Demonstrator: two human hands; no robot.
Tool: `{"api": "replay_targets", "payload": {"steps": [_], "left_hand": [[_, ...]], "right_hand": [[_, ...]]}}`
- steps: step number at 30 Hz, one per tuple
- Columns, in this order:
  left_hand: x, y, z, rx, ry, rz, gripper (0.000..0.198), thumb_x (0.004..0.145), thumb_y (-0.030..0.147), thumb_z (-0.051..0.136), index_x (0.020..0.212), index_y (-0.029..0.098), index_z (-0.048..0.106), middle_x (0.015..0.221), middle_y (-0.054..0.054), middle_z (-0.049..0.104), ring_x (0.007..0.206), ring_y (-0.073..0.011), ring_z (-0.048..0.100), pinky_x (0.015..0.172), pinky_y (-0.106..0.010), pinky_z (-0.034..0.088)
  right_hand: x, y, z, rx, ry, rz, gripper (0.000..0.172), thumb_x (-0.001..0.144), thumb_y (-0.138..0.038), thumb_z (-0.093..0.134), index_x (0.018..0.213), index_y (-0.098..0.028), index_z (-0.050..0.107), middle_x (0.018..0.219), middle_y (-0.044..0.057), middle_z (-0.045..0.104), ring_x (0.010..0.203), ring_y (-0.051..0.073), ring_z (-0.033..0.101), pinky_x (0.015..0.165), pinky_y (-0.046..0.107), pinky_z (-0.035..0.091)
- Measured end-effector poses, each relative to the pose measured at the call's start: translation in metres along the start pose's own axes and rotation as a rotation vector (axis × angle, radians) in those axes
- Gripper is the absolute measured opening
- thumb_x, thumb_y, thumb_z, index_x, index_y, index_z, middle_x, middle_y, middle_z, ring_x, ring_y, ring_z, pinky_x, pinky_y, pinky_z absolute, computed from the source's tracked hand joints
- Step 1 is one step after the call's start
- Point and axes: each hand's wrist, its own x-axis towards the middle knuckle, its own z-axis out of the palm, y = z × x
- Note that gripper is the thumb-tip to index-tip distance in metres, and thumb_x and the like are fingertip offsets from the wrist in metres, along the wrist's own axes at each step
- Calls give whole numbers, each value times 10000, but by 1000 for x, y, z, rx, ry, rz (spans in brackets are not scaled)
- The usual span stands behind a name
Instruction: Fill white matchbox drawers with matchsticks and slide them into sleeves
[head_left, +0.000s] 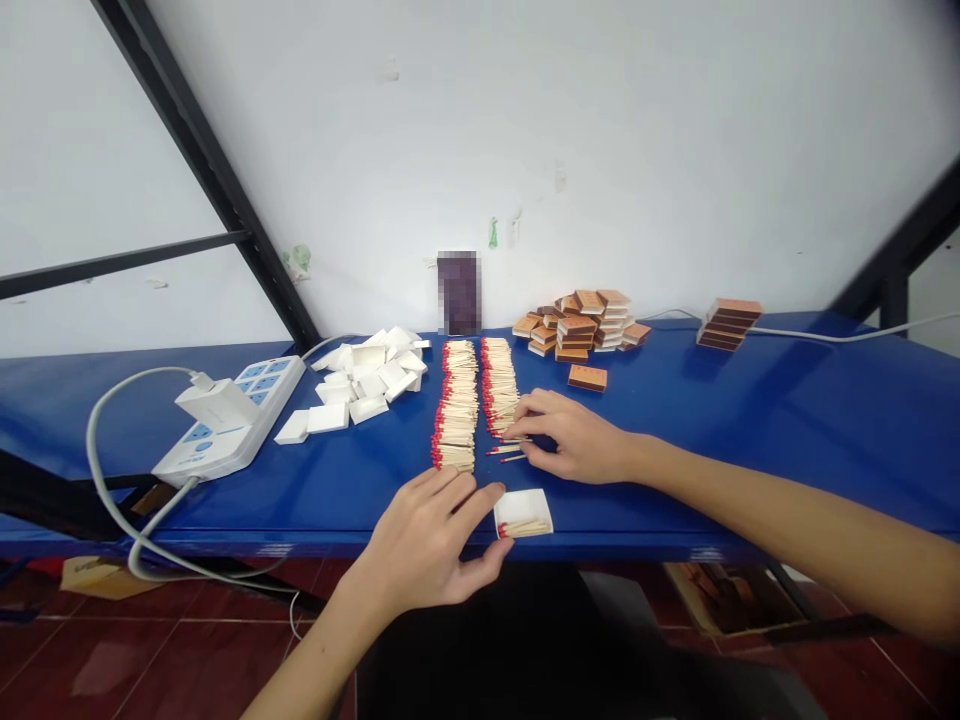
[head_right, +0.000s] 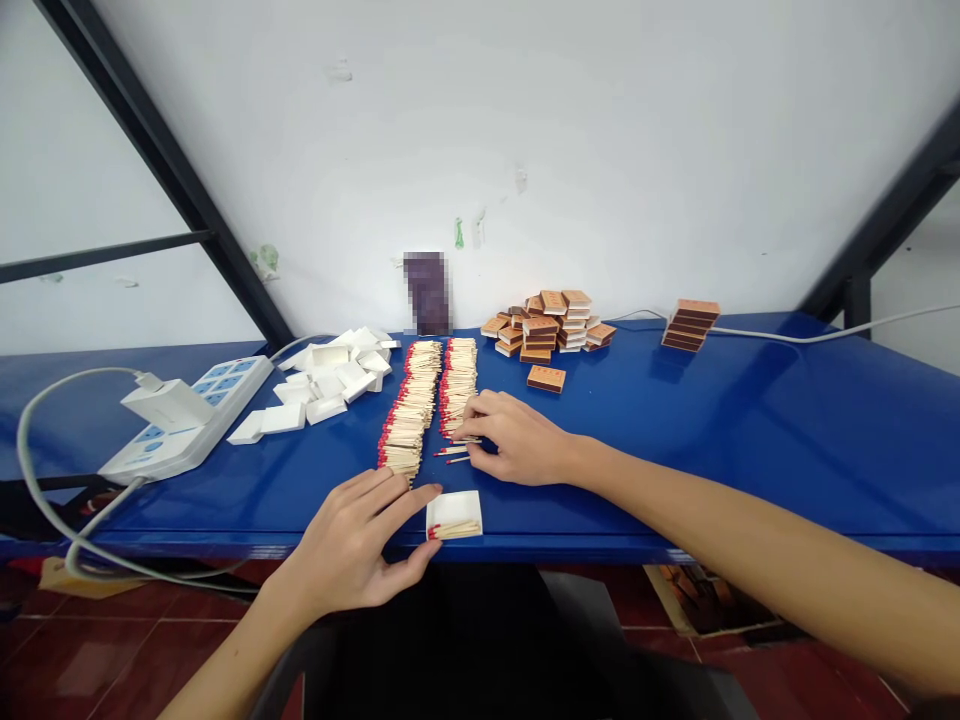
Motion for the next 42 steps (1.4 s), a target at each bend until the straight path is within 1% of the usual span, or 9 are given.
{"api": "replay_targets", "payload": {"steps": [7,11,17,20,24,27,34,39,42], "left_hand": [[1,0,1,-1,12,-2,283,894,319,581,1119,152,618,837,-64,635,756,-218,621,678,-361,525],[1,1,1,0,19,3,284,885,311,586,1116,150,622,832,-61,630,745,-222,623,666,-361,525],[0,0,1,1,10,-1,285,884,311,589,1114,145,621,831,-64,632,731,-220,616,656,-360,517],[1,0,1,7,10,-2,284,887,314,587,1118,152,620,836,-62,634,751,-220,622,677,-358,522],[1,0,1,9,6,2,280,886,313,584,1114,155,623,827,-58,628,744,-217,623,668,-351,521],[0,-1,1,4,4,0,282,885,312,589,1113,149,623,831,-60,629,741,-225,621,661,-361,520],[0,-2,2,0,-9,-4,279,890,312,585,1114,149,618,836,-65,631,746,-227,617,659,-362,508],[1,-1,2,-11,-24,-3,284,897,321,576,1126,157,611,831,-62,631,746,-221,617,670,-358,511],[2,0,1,-15,-20,-3,279,899,309,572,1127,153,610,830,-62,630,744,-220,619,675,-364,518]], "right_hand": [[1,0,0,-10,2,14,203,926,-202,532,995,-189,722,1023,92,667,925,224,574,845,408,435],[0,-1,1,-8,19,31,205,925,-199,541,1023,-192,721,1060,91,672,942,221,585,860,409,430],[-1,-1,0,-13,-10,28,196,908,-184,555,1023,-197,714,1085,89,658,971,226,584,883,420,426],[-2,-2,-1,14,23,8,189,887,-160,573,1015,-199,707,1059,82,648,953,214,583,869,397,443],[-3,-4,-3,39,56,-14,99,845,-144,613,870,-195,695,957,66,615,885,192,561,789,335,463],[-3,-4,-4,8,64,10,55,829,-159,635,818,-193,676,902,54,591,848,185,543,739,314,453],[-3,-2,-1,23,-12,1,63,837,-161,628,801,-188,673,866,47,589,828,179,549,745,311,451],[3,-6,3,15,14,22,79,875,-173,594,850,-184,668,874,53,606,833,183,554,745,312,454],[6,-8,4,-9,7,33,106,901,-175,563,868,-174,664,878,59,609,828,183,554,735,312,449]]}}
